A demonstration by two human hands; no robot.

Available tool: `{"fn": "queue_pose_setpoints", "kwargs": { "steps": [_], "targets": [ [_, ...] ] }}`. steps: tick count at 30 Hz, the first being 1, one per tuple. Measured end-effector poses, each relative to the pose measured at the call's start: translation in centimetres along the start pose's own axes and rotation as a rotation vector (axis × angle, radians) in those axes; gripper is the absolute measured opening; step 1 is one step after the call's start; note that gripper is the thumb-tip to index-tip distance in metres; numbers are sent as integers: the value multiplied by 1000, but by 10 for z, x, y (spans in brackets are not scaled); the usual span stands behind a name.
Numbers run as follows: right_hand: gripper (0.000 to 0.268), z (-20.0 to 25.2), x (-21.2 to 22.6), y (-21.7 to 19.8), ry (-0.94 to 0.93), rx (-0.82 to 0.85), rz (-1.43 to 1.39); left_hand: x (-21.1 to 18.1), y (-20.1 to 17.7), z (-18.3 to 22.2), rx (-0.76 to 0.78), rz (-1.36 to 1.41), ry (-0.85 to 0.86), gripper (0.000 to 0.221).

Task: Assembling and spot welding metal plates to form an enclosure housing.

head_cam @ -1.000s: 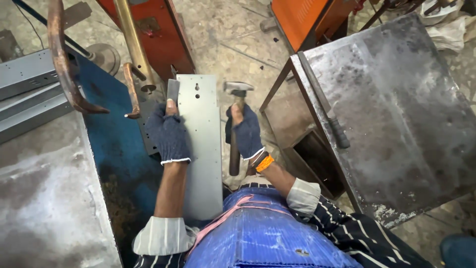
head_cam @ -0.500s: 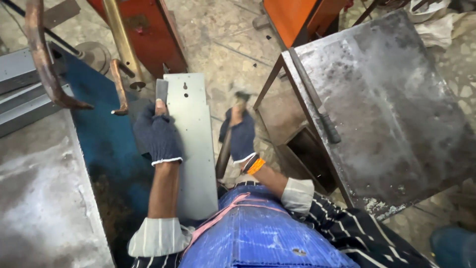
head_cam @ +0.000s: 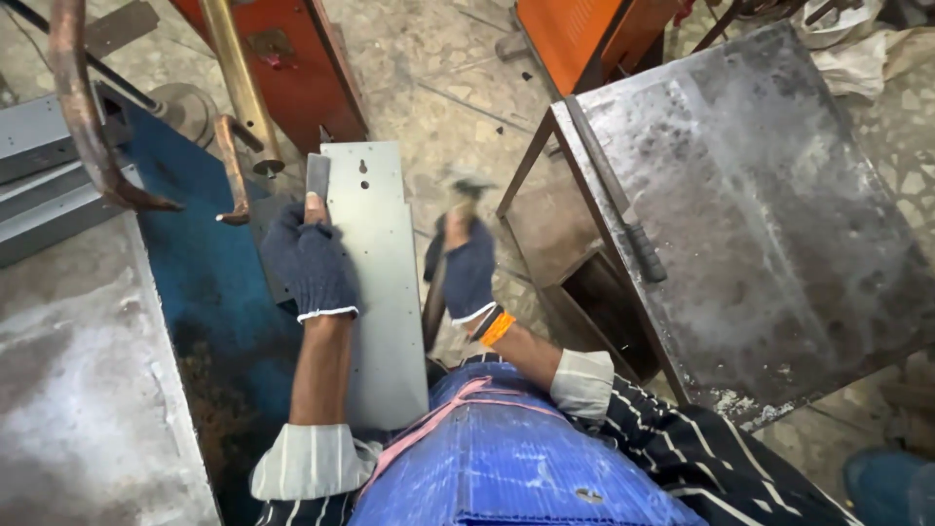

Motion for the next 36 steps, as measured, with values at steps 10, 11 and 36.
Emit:
{"fn": "queue_pose_setpoints", "kwargs": {
  "steps": [10, 11, 36],
  "targets": [
    [47, -7, -2, -9, 131, -46, -221, -5, 6, -2, -4, -14, -22, 45],
    [48, -10, -1, -10, 8, -19, -72, -10, 9, -1, 8, -24, -23, 43],
    [51, -29, -9, -22, -221, -14, 88, -28, 23, -1, 39, -54, 40, 38]
  ]
}}
Point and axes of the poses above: each hand's wrist, its own z-axis away from the middle knuckle, its own y-axis out of the palm, x = y × z, the point moved 10 cm from there along -z, towards the middle knuckle, and after that the axes turned 14 degrees about -x, right-handed, at the moved point
